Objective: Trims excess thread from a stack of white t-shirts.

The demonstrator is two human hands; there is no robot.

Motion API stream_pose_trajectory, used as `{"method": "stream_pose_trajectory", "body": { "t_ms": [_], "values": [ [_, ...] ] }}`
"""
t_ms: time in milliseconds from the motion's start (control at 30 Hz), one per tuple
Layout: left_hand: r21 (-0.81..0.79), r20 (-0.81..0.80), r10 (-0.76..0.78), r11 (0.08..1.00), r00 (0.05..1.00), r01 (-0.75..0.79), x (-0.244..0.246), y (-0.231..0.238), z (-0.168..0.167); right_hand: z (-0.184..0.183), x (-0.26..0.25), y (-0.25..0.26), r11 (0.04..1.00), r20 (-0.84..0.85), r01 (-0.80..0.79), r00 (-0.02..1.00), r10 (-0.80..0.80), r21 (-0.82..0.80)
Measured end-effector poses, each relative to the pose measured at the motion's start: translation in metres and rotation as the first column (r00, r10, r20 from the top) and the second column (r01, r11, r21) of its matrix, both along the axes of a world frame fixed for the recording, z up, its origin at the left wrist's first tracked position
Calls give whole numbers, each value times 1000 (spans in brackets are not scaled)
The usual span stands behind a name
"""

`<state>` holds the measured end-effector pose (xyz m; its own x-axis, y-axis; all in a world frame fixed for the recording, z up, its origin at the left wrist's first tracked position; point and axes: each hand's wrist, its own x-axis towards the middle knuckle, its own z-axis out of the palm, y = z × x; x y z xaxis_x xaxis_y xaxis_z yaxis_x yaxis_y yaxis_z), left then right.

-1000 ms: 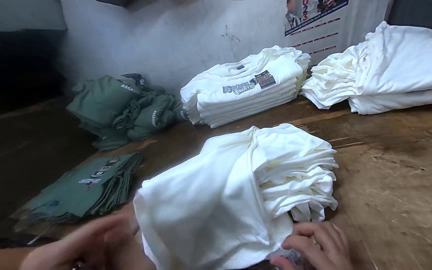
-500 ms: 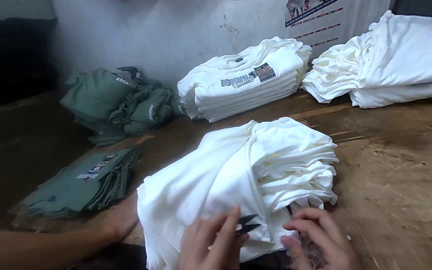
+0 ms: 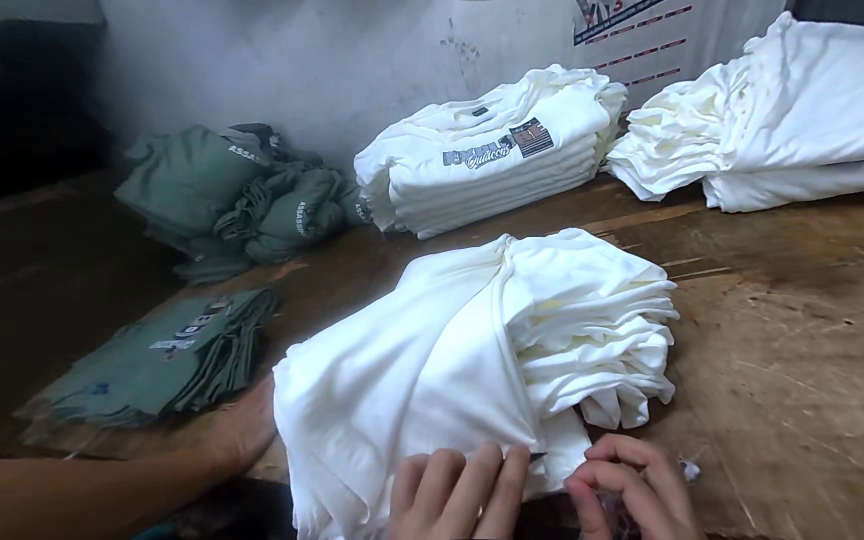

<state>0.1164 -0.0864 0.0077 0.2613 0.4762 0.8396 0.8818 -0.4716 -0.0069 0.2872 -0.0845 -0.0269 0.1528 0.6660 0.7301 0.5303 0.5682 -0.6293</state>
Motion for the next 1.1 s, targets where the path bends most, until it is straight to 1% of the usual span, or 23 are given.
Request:
{"method": "stream_pose_trajectory", "body": {
  "t_ms": [100,167,233,300,333,400,433,467,500,533,567,600,633,667,700,733,767,800,833,900,933,1000,1100],
  "values": [
    [-158,57,-18,987,998,27,-8,-2,-2,-2,5,-2,995,55,87,995,-85,-39],
    [-203,123,-91,972,988,115,-17,1,-6,-3,2,-3,999,105,51,993,-51,-2],
    [-253,218,-194,935,957,247,-24,3,-1,0,-10,-2,997,98,-48,994,42,52],
    [-291,279,-257,896,925,336,-25,2,9,1,-25,4,980,-24,-165,985,169,106],
    [-301,315,-268,881,910,364,-24,3,14,3,-32,9,962,-139,-234,957,253,141],
    [-329,416,-240,859,877,391,-23,5,26,13,-40,21,905,-408,-392,808,425,167],
    [-342,478,-216,847,852,406,-24,8,29,19,-42,26,879,-515,-449,723,461,158],
    [-350,536,-202,830,819,434,-25,11,31,21,-43,31,847,-559,-508,662,500,156],
    [-351,582,-195,815,790,460,-25,15,31,21,-41,33,812,-525,-564,650,549,151],
    [-355,613,-185,804,768,477,-25,19,31,19,-40,34,801,-443,-583,687,576,137],
    [-366,634,-170,793,754,486,-24,21,31,17,-38,33,831,-342,-542,762,550,129],
    [-377,650,-154,786,745,491,-23,21,31,14,-35,30,887,-227,-443,857,462,133],
    [-387,667,-141,774,732,501,-23,19,31,10,-31,25,936,-137,-309,933,332,166],
    [-391,683,-140,760,717,520,-24,16,32,5,-24,20,955,-85,-210,969,232,211],
    [-384,688,-161,746,708,543,-26,12,33,1,-17,16,956,-67,-150,983,172,251],
    [-375,660,-201,747,724,549,-29,7,32,-3,-10,12,955,-56,-129,987,149,266],
    [-362,588,-246,772,771,523,-34,2,29,-6,-5,7,957,-41,-128,989,143,261],
    [-329,489,-275,821,828,467,-37,-3,24,-9,-2,2,958,-32,-141,988,153,250],
    [-256,389,-291,878,874,405,-36,-8,19,-11,-2,-2,956,-31,-161,984,174,246],
    [-76,186,-204,972,961,221,-30,-14,10,-14,-4,-7,943,-28,-208,974,223,260],
    [3,125,-138,990,983,138,-25,-14,7,-14,-6,-9,937,-29,-225,970,241,266],
    [51,93,-45,998,995,41,-18,-14,6,-14,-9,-9,936,-58,-233,965,256,265],
    [101,72,-63,993,995,56,-16,-12,3,-14,-9,-8,949,-107,-199,967,230,245]
  ]
}}
